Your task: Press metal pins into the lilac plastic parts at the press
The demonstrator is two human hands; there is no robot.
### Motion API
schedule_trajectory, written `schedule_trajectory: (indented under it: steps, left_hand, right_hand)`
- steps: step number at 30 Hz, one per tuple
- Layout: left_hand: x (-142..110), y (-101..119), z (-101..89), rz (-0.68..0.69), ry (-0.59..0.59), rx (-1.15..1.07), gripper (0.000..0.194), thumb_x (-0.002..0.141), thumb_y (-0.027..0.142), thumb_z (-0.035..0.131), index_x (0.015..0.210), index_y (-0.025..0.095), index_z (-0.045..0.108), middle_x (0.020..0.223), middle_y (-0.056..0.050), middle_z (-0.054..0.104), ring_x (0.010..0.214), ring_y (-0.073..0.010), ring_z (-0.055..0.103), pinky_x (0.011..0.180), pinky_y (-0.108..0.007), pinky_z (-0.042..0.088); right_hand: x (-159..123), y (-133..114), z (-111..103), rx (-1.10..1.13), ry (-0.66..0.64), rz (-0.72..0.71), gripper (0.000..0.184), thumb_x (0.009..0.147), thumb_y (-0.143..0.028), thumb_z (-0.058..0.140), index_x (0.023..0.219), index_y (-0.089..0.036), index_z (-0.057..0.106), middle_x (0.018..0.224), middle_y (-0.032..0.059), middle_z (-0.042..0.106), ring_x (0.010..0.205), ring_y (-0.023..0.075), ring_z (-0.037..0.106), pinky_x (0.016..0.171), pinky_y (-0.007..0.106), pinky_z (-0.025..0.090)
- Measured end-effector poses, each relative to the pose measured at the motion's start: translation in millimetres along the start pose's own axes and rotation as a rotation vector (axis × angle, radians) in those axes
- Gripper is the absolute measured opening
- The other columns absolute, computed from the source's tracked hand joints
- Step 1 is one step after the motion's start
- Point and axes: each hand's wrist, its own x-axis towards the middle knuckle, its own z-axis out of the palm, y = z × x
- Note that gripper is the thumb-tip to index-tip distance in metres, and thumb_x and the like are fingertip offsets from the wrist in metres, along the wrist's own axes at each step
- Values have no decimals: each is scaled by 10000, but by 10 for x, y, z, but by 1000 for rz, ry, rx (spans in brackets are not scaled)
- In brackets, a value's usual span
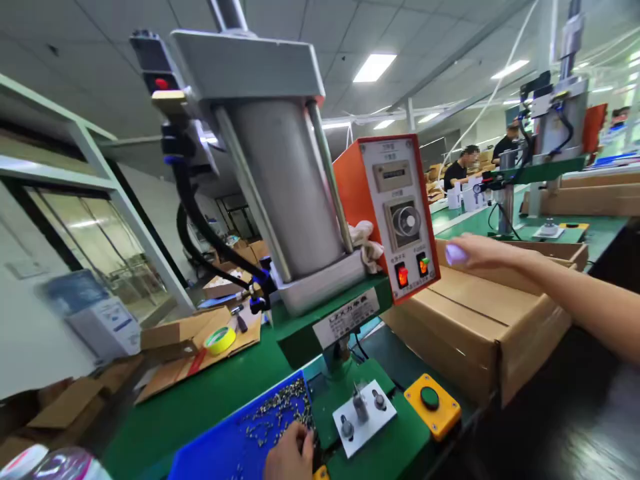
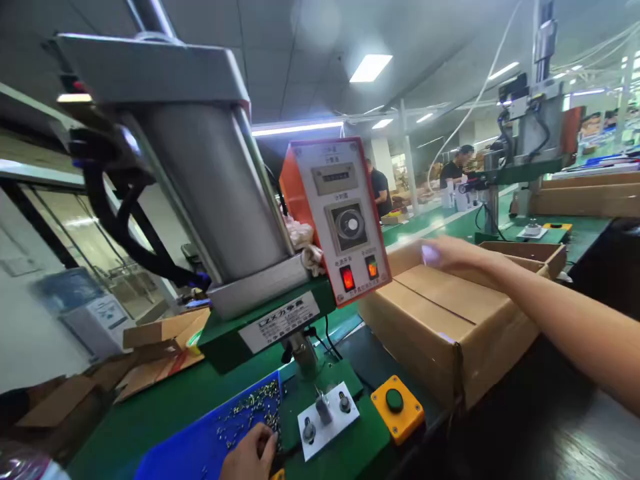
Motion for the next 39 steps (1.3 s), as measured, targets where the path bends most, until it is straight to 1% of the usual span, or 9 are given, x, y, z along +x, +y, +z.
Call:
schedule_trajectory:
  steps: [2, 4, 6, 9, 12, 15, 23, 28, 39]
  left_hand:
    - [-24, 28, -7, 10, 17, -16, 202, 897, 240, 425, 756, 230, 569, 784, -14, 695, 753, -159, 628, 664, -243, 374]
    - [-53, 45, -10, 20, 23, -31, 197, 896, 244, 423, 766, 228, 571, 807, -23, 700, 766, -170, 624, 674, -251, 363]
    - [-74, 48, -3, 38, 28, -56, 197, 895, 247, 421, 768, 227, 570, 817, -27, 703, 774, -173, 622, 679, -253, 358]
    - [-85, 37, 19, 72, 54, -85, 193, 889, 239, 429, 753, 224, 566, 807, -27, 699, 773, -170, 615, 683, -252, 349]
    - [-95, 22, 38, 79, 83, -84, 201, 887, 231, 425, 734, 220, 555, 758, -28, 680, 722, -166, 595, 656, -254, 330]
    - [-120, 4, 46, 90, 108, -91, 211, 889, 219, 413, 727, 216, 548, 731, -23, 667, 684, -153, 585, 633, -248, 323]
    - [-157, -41, 74, 119, 129, -129, 237, 900, 249, 381, 729, 217, 542, 735, -21, 662, 671, -149, 572, 626, -253, 323]
    - [-159, -23, 57, 119, 115, -130, 234, 897, 265, 375, 730, 219, 532, 732, -20, 653, 682, -157, 574, 641, -257, 328]
    - [-147, -25, 72, 107, 122, -156, 221, 891, 260, 369, 745, 215, 529, 726, -25, 648, 662, -155, 569, 622, -262, 316]
  right_hand:
    - [-322, -190, -115, 72, -5, -58, 359, 750, -371, 716, 1037, -161, 664, 973, 95, 682, 900, 219, 646, 805, 332, 472]
    - [-787, -455, -23, 214, 18, -90, 534, 775, -501, 660, 1231, -249, 542, 1149, 73, 657, 981, 224, 639, 817, 321, 499]
    - [-1292, -772, 296, 640, -3, 8, 575, 751, -546, 668, 1226, -259, 518, 1133, 71, 673, 991, 255, 642, 853, 373, 504]
    - [-1844, -1234, 1014, 963, -221, 93, 570, 744, -520, 687, 1192, -220, 502, 1098, 82, 665, 984, 251, 623, 872, 384, 479]
    - [-2018, -1554, 1624, 1172, -325, 70, 539, 737, -485, 706, 1148, -226, 472, 979, 41, 643, 887, 205, 607, 821, 339, 467]
    - [-1986, -1703, 1884, 1204, -407, 3, 490, 752, -433, 701, 1128, -217, 474, 948, 25, 608, 884, 185, 578, 802, 304, 447]
    - [-1909, -1806, 1683, 740, -469, -172, 343, 715, -275, 702, 996, -221, 514, 780, -46, 591, 680, 120, 498, 650, 235, 390]
    - [-1836, -1847, 1623, 709, -419, -172, 346, 731, -268, 674, 1027, -225, 500, 771, -49, 605, 669, 121, 522, 635, 230, 394]
    - [-1864, -1744, 1762, 719, -425, -171, 286, 779, -353, 627, 991, -207, 502, 768, -29, 590, 673, 130, 515, 637, 242, 393]
